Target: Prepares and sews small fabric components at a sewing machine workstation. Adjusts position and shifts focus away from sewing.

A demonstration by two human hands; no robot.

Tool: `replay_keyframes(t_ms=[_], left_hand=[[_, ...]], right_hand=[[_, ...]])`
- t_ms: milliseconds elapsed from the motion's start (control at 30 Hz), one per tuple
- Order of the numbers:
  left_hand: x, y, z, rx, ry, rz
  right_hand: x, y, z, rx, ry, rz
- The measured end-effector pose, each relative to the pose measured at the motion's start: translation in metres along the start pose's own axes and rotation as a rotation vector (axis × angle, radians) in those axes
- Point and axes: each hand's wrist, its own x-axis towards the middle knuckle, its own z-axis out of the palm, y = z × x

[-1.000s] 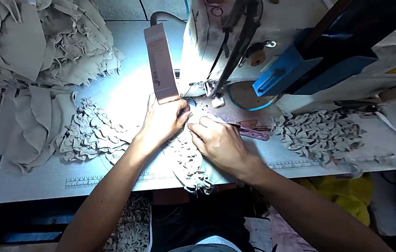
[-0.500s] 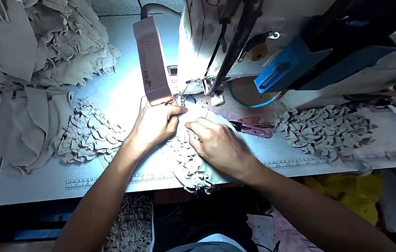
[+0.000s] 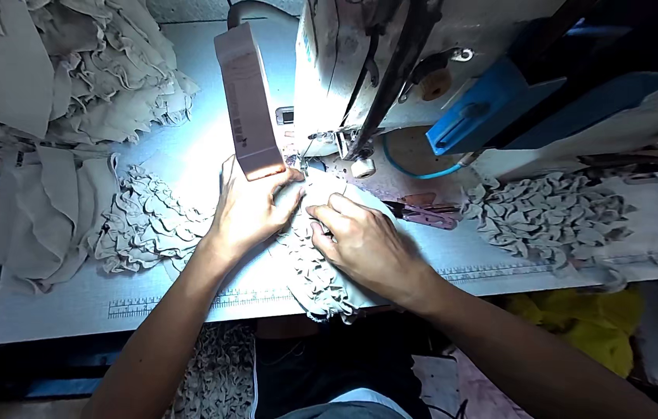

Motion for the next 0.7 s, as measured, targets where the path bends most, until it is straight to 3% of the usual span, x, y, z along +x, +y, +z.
replay_keyframes(t_ms=[167, 300, 500, 700], left_hand=[[-0.006, -0.002, 0.003, 0.095, -0.086, 0.122], [-0.008, -0.006, 0.005, 0.141, -0.082, 0.112], [-0.009, -0.001, 0.001, 0.188, -0.09, 0.109], [-0.008, -0.002, 0.0, 0.208, -0.116, 0.125]], right_hand=[[0.005, 0.014, -0.005, -0.041, -0.051, -0.097], [0.01, 0.025, -0.004, -0.135, -0.131, -0.193], [0.004, 0.018, -0.002, -0.181, -0.083, -0.139], [0.002, 0.017, 0.003, -0.234, -0.058, -0.195]])
